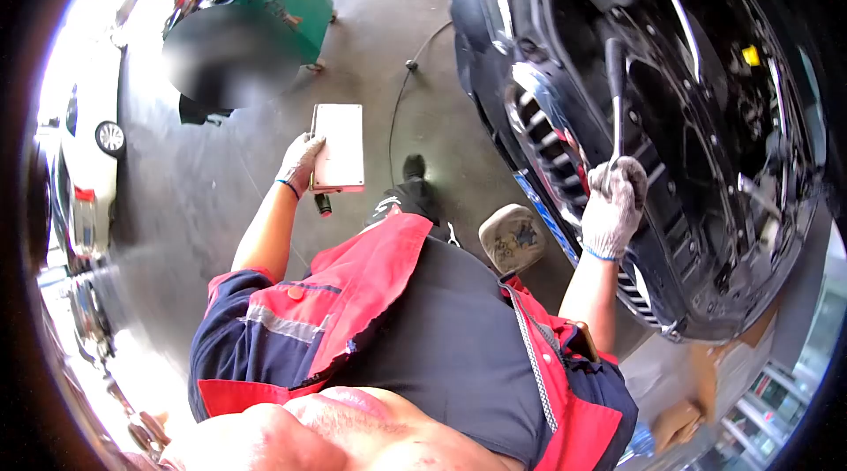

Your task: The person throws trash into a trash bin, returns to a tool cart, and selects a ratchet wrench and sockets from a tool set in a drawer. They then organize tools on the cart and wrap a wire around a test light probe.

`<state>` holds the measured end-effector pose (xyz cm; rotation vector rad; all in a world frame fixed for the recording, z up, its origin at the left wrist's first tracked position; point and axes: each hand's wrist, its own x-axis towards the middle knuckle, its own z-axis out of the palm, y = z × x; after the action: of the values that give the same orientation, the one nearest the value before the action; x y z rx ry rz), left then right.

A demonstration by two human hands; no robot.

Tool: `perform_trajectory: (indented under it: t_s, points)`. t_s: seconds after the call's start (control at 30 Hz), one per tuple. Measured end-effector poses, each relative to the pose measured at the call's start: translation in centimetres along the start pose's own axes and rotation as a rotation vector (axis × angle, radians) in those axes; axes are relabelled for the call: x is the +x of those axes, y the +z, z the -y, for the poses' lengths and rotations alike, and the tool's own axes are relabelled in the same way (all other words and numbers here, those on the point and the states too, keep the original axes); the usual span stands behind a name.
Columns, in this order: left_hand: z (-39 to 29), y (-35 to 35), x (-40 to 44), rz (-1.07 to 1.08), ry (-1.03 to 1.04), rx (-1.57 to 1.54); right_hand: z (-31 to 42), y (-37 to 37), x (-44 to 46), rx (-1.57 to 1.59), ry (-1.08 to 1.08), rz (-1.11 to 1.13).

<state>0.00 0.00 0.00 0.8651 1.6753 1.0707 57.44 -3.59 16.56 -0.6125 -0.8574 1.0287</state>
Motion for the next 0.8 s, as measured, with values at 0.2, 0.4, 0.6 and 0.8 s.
perform_trajectory:
  t_s: [0.2, 0.4, 0.6, 0.8]
  points:
    - [10.7, -21.9, -2.1, -0.193, -0.364, 0.569, -7.6, 12.4, -4.9, 0.028, 0.461, 0.026]
    - [12.4, -32.3, -1.7, -0.204, -0.559, 0.846, -21.3, 21.6, -1.1, -0.386, 0.907, -0.096]
    - [8.3, -36.4, 2.0, -0.056, -0.657, 0.862, -33.6, 30.3, 4.9, -0.708, 1.254, 0.106]
    - [9.2, -34.6, 5.0, 0.000, -0.732, 0.810, -43.8, 38.6, 13.5, -0.425, 1.208, 0.464]
